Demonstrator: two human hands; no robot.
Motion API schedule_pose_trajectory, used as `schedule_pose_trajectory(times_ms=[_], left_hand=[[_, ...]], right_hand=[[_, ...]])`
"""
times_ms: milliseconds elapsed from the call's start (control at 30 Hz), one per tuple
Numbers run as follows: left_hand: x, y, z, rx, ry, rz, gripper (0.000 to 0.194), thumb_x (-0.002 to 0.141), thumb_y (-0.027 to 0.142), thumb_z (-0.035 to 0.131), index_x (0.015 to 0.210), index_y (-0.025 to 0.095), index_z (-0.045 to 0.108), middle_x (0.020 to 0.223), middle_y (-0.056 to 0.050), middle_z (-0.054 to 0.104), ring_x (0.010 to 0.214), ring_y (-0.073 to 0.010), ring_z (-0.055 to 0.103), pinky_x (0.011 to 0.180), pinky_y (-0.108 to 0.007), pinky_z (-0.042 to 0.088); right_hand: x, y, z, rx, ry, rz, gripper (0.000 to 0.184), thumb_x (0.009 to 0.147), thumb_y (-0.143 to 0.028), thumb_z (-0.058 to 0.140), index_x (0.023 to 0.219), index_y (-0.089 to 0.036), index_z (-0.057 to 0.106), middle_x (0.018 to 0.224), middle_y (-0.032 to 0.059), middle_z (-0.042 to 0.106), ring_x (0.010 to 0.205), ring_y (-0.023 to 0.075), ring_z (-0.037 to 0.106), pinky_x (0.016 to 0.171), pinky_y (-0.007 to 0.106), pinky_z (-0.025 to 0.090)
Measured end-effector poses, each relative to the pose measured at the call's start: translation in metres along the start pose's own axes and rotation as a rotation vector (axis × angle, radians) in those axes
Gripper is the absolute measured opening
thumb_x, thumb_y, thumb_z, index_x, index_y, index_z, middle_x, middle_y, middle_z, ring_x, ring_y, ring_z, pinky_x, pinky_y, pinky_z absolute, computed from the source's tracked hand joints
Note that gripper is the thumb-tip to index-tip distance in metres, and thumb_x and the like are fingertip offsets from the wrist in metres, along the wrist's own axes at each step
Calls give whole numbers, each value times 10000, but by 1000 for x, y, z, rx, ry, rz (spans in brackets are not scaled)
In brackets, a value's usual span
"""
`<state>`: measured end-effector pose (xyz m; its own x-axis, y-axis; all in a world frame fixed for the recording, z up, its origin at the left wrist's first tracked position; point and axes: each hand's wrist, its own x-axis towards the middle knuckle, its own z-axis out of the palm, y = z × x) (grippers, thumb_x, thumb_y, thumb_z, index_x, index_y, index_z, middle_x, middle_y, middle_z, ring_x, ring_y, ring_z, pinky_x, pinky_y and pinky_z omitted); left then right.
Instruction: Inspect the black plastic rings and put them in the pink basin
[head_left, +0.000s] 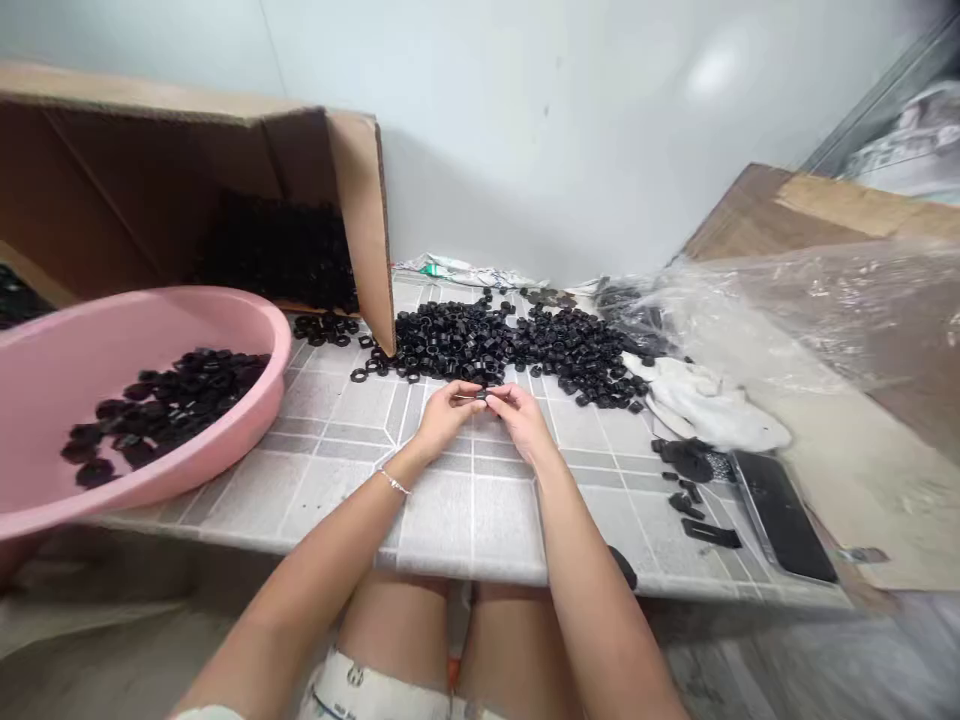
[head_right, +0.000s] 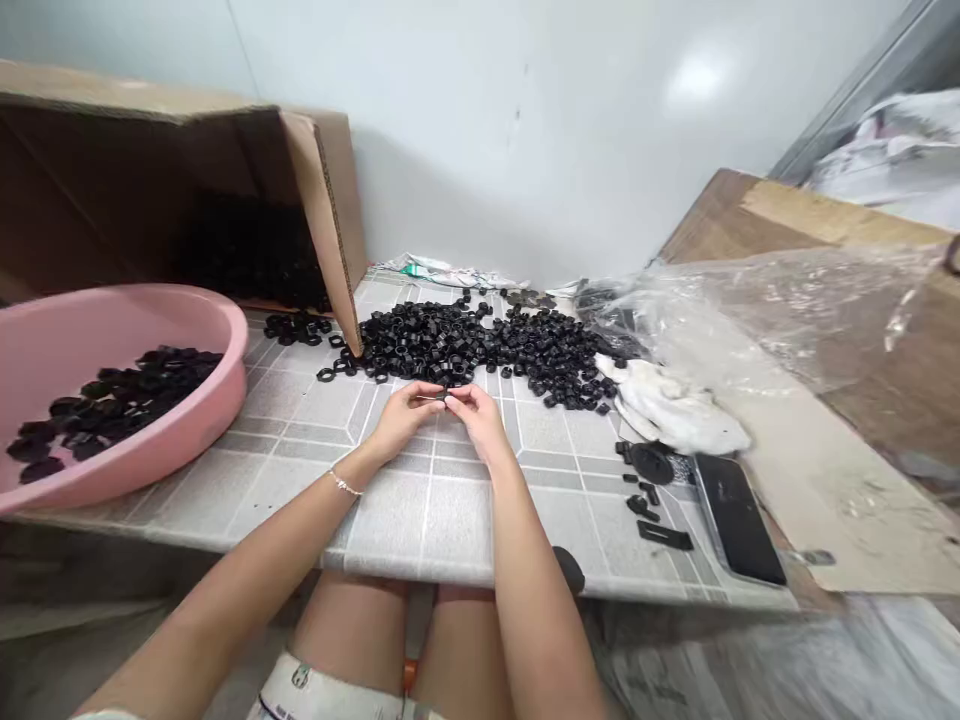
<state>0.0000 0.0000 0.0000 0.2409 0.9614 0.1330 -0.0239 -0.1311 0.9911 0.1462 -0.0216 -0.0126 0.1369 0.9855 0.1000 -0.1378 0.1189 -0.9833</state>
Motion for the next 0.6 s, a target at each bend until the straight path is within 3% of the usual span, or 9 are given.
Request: schedule_pose_trajectory(times_ms=[167, 433, 500, 600], left_hand=[[-4, -1, 6, 31, 36, 98, 224, 707, 213, 719, 916, 154, 665, 882, -42, 681, 835, -160, 642, 829, -320, 523], [-8, -10, 5, 264, 8, 491, 161, 817, 255, 654, 955, 174, 650, 877, -36, 593, 856, -150, 611, 803, -310, 551], [-8, -9, 4, 316, 1, 525, 158, 834, 239, 635, 979, 178, 645, 887, -39, 586, 880, -154, 600, 820, -314, 544], [-8, -8, 5, 242, -24, 470, 194, 829, 261, 645, 1005, 179, 638, 938, -47, 581, 892, -149, 607, 833, -310, 547]], right_hand=[[-3, -2, 1, 69, 13, 2, 322, 619, -451, 769, 777, -207, 631, 660, -40, 587, 622, 115, 519, 667, 276, 427], [-7, -4, 2, 36, 20, 29, 352, 654, -514, 754, 701, -202, 598, 611, -32, 575, 567, 115, 490, 584, 264, 391], [-7, -3, 4, 31, 28, 12, 359, 675, -528, 737, 695, -205, 582, 614, -34, 569, 576, 114, 488, 590, 262, 397], [-7, -2, 6, 5, 50, 5, 423, 708, -589, 687, 626, -205, 530, 562, -43, 509, 537, 103, 457, 556, 253, 378]])
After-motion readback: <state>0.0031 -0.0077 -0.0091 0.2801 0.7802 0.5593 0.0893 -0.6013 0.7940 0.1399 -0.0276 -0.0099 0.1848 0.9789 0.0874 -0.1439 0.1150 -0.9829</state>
